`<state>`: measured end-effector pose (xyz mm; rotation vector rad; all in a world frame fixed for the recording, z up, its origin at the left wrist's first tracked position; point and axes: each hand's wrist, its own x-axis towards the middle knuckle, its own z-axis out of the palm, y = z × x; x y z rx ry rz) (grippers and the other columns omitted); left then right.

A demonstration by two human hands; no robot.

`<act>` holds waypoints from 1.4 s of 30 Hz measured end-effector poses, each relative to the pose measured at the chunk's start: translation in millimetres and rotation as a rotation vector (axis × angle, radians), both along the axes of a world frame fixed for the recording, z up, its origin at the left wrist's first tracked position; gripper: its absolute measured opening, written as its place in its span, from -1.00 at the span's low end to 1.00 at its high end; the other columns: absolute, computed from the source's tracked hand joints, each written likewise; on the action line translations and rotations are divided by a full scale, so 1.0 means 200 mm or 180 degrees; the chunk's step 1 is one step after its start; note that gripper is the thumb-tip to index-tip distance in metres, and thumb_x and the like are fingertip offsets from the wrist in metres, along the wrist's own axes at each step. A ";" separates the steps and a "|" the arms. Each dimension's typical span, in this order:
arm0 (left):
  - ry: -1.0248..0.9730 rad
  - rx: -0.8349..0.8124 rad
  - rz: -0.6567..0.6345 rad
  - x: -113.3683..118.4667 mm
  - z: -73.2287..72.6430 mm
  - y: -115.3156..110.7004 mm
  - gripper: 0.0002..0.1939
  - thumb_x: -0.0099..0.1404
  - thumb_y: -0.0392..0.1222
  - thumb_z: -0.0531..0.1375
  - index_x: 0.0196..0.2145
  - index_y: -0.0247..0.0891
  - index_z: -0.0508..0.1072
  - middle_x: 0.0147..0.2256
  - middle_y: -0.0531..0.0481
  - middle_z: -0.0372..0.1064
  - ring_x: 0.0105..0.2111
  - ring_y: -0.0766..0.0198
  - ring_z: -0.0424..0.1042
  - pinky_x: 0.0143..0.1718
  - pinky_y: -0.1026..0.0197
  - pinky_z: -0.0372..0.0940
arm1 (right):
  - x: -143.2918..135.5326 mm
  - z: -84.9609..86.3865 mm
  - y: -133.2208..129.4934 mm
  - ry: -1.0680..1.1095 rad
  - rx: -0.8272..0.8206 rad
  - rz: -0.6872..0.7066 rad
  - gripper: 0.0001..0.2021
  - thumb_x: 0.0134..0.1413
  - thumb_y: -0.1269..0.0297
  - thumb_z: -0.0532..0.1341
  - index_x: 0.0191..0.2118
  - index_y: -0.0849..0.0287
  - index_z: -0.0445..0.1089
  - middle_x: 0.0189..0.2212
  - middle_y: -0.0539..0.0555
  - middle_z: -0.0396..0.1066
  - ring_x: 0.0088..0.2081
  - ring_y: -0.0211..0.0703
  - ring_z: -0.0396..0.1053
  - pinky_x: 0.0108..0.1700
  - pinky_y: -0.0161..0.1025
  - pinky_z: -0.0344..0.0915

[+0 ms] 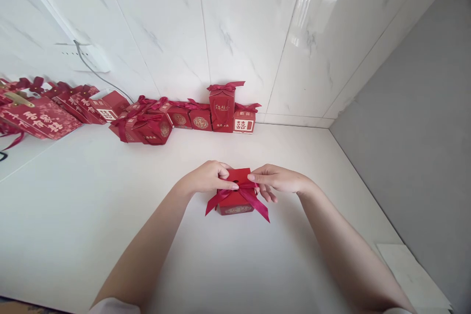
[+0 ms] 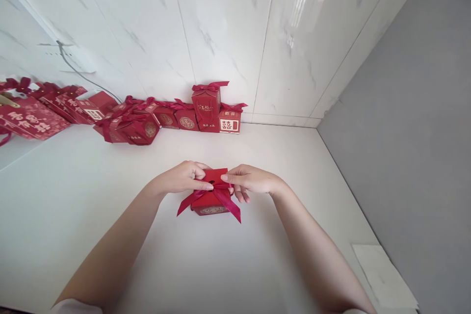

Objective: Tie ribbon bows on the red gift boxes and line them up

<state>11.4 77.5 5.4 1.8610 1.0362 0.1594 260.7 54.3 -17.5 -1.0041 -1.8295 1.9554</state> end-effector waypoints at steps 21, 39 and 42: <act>-0.0027 -0.0169 -0.0035 -0.07 0.14 -0.03 -0.52 0.31 0.25 0.10 -0.16 -0.16 0.58 -0.09 -0.02 0.47 -0.38 0.31 0.36 -0.25 0.24 0.28 | -0.04 0.03 -0.03 0.0182 0.0263 -0.0096 -0.51 0.24 -0.13 0.10 -0.45 0.23 0.40 -0.71 -0.03 0.35 -0.68 -0.32 0.25 -0.58 -0.36 0.25; 0.0045 0.0269 -0.0213 -0.09 0.16 -0.02 -0.56 0.07 0.10 0.34 -0.64 -0.26 0.30 0.08 -0.03 0.38 -0.11 0.08 0.43 -0.15 0.14 0.29 | 0.00 0.08 -0.03 -0.0137 0.0248 -0.0061 -0.53 0.21 -0.17 0.11 -0.38 0.19 0.37 -0.69 -0.08 0.33 -0.68 -0.35 0.25 -0.56 -0.36 0.25; 0.0034 0.0166 -0.0304 -0.10 0.13 0.00 -0.60 0.00 0.03 0.39 -0.64 -0.25 0.30 0.05 -0.05 0.38 -0.08 0.06 0.41 -0.10 0.12 0.28 | 0.00 0.07 -0.02 -0.0191 0.0249 -0.0045 -0.52 0.20 -0.19 0.11 -0.38 0.19 0.38 -0.69 -0.08 0.33 -0.68 -0.34 0.24 -0.56 -0.35 0.24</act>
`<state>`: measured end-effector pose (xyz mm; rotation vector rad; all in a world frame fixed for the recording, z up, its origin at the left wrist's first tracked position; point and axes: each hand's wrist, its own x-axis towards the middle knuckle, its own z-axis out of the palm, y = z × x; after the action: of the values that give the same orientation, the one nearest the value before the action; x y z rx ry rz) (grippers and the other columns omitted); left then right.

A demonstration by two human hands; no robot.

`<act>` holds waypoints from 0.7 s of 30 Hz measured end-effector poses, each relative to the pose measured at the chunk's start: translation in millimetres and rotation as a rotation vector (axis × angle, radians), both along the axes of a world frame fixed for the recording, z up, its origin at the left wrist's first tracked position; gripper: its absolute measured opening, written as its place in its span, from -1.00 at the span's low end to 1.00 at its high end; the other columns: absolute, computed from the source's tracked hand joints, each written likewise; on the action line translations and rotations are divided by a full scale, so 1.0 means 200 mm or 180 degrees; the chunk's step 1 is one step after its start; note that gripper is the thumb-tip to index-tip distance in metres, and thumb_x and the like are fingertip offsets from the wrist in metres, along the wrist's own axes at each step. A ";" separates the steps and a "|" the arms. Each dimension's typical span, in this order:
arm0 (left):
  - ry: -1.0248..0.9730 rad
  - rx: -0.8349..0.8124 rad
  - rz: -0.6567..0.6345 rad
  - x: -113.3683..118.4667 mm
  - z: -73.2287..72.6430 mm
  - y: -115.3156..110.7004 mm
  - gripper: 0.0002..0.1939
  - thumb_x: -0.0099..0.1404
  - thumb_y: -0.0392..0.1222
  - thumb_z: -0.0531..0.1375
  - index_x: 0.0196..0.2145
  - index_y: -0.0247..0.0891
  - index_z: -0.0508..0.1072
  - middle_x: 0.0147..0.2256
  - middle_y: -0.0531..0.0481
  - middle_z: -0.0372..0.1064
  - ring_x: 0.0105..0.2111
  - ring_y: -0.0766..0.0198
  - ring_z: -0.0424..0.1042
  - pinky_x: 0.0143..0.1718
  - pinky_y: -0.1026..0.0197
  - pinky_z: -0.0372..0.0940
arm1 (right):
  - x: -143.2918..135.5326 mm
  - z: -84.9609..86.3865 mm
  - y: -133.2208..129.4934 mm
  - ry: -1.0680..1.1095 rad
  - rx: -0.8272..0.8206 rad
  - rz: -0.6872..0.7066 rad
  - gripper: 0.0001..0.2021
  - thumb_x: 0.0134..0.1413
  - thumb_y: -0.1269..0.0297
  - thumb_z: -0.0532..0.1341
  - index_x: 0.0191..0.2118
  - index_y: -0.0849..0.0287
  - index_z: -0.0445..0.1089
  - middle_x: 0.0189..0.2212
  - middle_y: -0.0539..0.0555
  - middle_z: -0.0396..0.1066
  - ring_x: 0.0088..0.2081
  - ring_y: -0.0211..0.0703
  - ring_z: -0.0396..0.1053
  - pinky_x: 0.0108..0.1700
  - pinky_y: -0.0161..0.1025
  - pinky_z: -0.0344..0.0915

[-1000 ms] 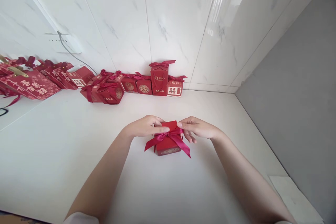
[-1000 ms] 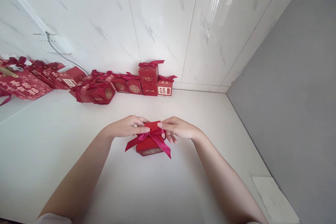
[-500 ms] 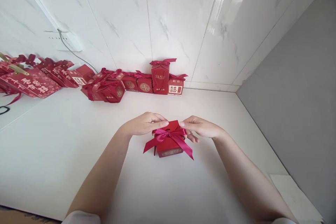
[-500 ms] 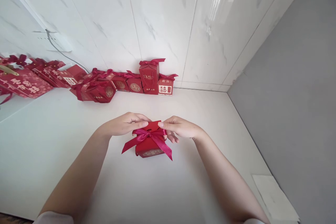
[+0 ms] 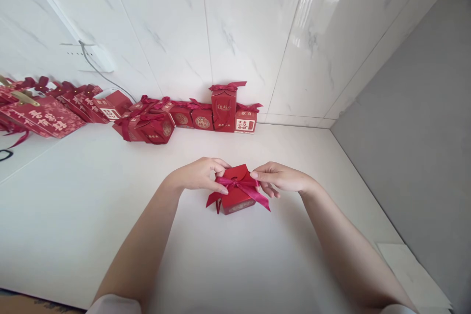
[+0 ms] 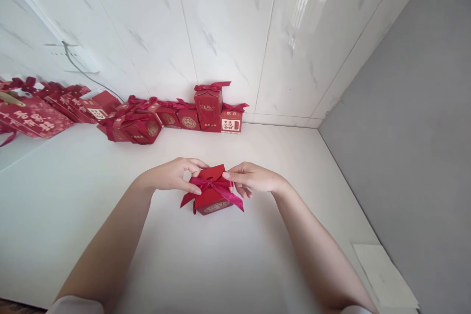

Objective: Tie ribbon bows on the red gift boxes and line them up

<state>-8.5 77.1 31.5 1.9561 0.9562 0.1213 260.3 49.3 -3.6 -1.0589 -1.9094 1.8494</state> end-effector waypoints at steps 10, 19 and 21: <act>0.0087 -0.0246 -0.0288 -0.05 0.01 0.03 -0.69 0.00 0.04 0.41 -0.37 -0.17 0.52 0.04 -0.01 0.38 0.00 0.07 0.36 -0.03 0.18 0.25 | -0.01 -0.04 0.03 0.0376 0.0210 -0.0398 -0.61 0.23 -0.11 0.13 -0.25 0.18 0.33 -0.57 -0.05 0.38 -0.64 -0.34 0.25 -0.53 -0.32 0.23; 0.0090 -0.0034 0.0088 -0.10 0.09 -0.01 -0.65 0.25 0.18 0.19 -0.33 -0.16 0.50 0.06 -0.01 0.41 0.00 0.10 0.39 -0.02 0.18 0.26 | -0.14 0.23 -0.23 -0.0276 0.3356 -0.1455 -0.86 0.30 0.20 0.12 -0.13 0.06 0.39 -0.16 0.13 0.47 -0.12 -0.03 0.46 -0.05 -0.05 0.38; 0.0013 0.0093 0.0324 -0.12 0.10 -0.01 -0.64 0.28 0.17 0.16 -0.34 -0.18 0.48 0.03 -0.03 0.43 -0.03 0.11 0.41 -0.01 0.16 0.26 | -0.23 0.33 -0.39 -0.0234 0.4251 -0.1198 -0.79 0.26 0.30 0.16 -0.02 -0.03 0.39 0.01 0.10 0.46 0.03 -0.01 0.42 0.08 -0.05 0.36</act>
<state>-33.2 75.5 50.8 1.9350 1.0623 0.1903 214.9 -29.2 61.6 -0.8313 -2.1106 0.1214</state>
